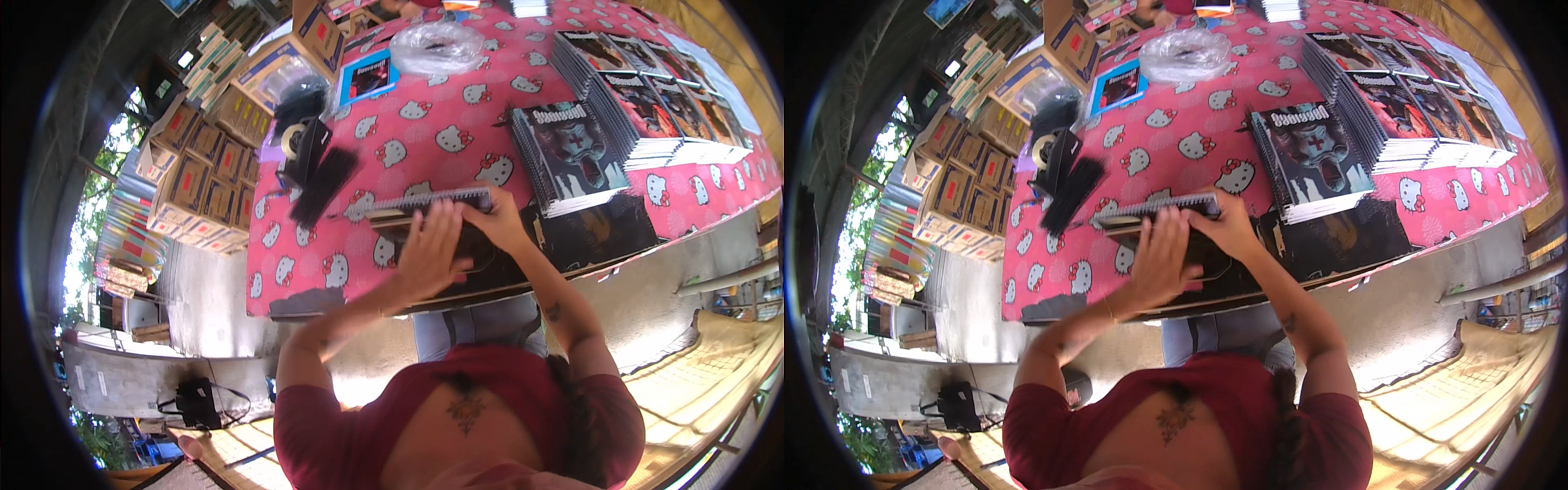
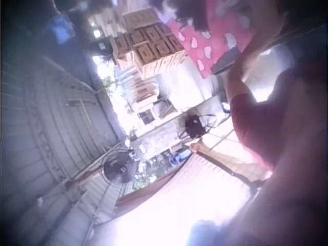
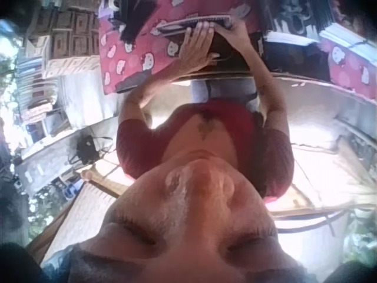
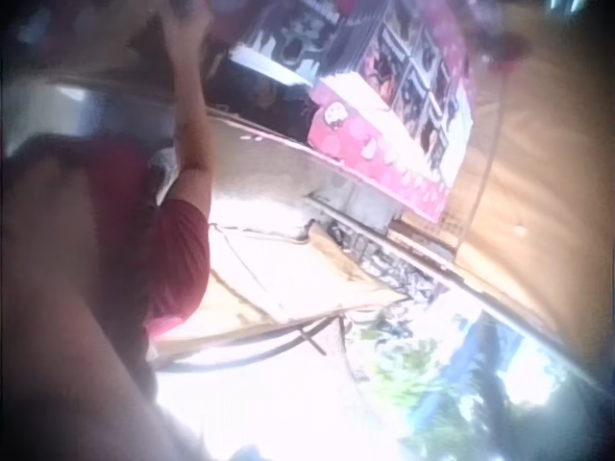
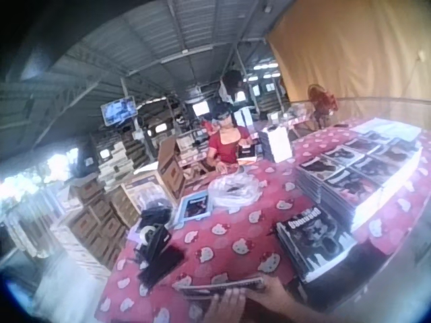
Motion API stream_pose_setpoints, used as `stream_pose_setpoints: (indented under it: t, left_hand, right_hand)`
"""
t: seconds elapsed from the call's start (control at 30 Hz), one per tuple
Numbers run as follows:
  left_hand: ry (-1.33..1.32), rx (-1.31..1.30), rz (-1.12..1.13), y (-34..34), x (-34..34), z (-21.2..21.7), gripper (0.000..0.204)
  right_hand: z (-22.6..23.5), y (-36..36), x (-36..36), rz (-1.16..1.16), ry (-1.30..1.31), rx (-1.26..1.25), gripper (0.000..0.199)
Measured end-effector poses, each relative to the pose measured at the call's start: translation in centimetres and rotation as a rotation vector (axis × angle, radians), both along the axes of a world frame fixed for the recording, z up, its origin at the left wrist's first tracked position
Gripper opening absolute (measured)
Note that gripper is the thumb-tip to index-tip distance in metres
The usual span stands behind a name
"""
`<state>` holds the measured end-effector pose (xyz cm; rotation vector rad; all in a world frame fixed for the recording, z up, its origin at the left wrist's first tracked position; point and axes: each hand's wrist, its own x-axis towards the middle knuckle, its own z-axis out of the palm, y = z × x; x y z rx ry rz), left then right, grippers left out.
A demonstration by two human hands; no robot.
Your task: The person manually threads a spiral binding coil through the pre-punched holes of a notebook and rotates the coil by hand to bind the pages together.
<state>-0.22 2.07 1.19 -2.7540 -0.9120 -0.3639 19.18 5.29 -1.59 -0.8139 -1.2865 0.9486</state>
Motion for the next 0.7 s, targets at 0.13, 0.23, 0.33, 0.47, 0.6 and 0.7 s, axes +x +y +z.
stream_pose_setpoints:
  t: [0.13,0.23,0.33,0.47,0.6,0.7]
  left_hand:
    - [-0.205,0.233,0.264,5.4,1.0,5.4,0.088]
    - [0.054,0.051,0.088,0.9,1.0,1.6,0.085]
    - [-0.135,0.227,0.177,2.1,1.9,3.1,0.082]
    - [-0.05,0.041,0.128,2.0,2.0,3.3,0.082]
    - [-0.181,0.206,0.109,2.7,2.5,3.5,0.08]
    - [-0.199,0.163,0.103,4.0,2.1,4.0,0.076]
  right_hand:
    - [1.2,0.1,0.7,0.118,0.004,-0.035,0.018]
    - [0.7,-0.1,2.3,0.235,-0.026,-0.087,0.019]
    - [1.1,-0.3,2.1,0.29,-0.109,-0.123,0.025]
    - [1.3,-0.3,2.2,0.162,-0.257,0.05,0.025]
    - [1.3,-0.1,1.2,0.123,-0.232,0.089,0.022]
    - [2.9,-1.0,1.3,0.114,-0.345,-0.007,0.016]
